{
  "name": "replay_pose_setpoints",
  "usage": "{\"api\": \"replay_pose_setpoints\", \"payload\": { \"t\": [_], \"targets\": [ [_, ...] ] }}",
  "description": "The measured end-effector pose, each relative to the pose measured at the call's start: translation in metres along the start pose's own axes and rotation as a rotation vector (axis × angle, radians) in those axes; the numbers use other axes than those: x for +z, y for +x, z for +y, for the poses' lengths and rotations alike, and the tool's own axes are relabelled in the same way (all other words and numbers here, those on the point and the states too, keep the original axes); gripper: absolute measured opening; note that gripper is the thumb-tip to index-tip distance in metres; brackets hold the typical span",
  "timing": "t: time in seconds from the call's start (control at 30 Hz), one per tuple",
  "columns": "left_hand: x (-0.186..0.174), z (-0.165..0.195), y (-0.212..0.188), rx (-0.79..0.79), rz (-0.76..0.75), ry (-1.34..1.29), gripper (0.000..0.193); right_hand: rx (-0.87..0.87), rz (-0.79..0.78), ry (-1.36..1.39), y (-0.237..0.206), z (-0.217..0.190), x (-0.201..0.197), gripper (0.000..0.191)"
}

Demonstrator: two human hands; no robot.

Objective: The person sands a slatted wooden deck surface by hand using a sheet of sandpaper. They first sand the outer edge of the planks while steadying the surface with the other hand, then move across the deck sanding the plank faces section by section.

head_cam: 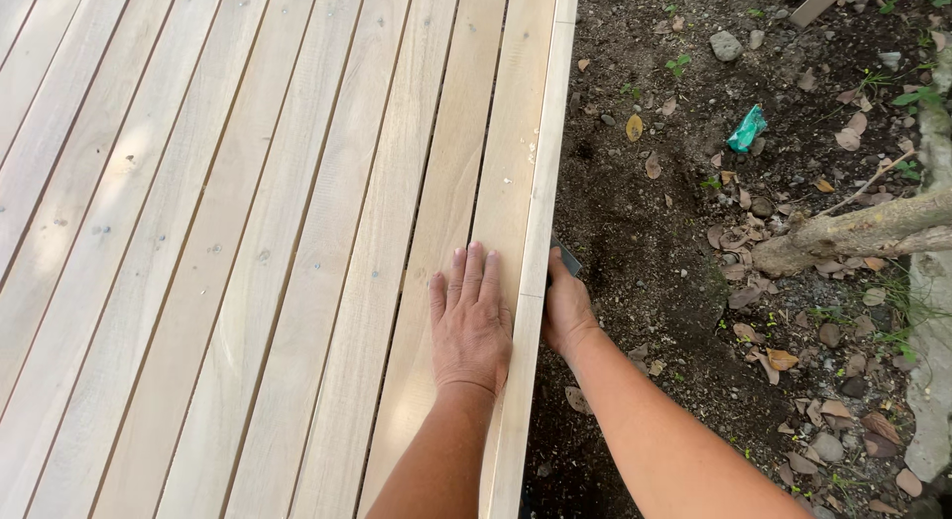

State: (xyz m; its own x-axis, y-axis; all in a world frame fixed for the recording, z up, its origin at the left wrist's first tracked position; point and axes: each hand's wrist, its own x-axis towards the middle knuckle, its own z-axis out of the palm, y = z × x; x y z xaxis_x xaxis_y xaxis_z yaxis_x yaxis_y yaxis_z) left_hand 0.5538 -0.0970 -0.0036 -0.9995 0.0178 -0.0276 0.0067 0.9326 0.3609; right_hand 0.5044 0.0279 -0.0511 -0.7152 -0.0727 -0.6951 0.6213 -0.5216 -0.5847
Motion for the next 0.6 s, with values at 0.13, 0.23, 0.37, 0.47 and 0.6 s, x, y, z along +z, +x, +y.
{"api": "replay_pose_setpoints", "payload": {
  "t": [0.13,0.23,0.37,0.47,0.6],
  "targets": [
    [-0.001,0.000,0.001,-0.002,0.039,0.041,0.057,0.049,0.061,-0.097,-0.041,0.033,-0.006,0.071],
    [-0.002,0.001,-0.001,-0.014,0.037,0.020,0.055,0.208,0.100,-0.017,-0.097,0.079,-0.015,0.064],
    [0.000,0.002,-0.004,0.005,0.082,0.034,0.055,0.230,0.073,0.018,-0.085,0.080,-0.022,0.064],
    [0.004,0.001,-0.008,-0.029,0.046,0.033,0.054,0.079,-0.004,0.052,-0.054,0.068,-0.027,0.066],
    [0.008,0.000,-0.009,-0.028,0.042,0.049,0.054,0.125,0.115,-0.017,-0.095,0.115,-0.043,0.063]
  ]
}}
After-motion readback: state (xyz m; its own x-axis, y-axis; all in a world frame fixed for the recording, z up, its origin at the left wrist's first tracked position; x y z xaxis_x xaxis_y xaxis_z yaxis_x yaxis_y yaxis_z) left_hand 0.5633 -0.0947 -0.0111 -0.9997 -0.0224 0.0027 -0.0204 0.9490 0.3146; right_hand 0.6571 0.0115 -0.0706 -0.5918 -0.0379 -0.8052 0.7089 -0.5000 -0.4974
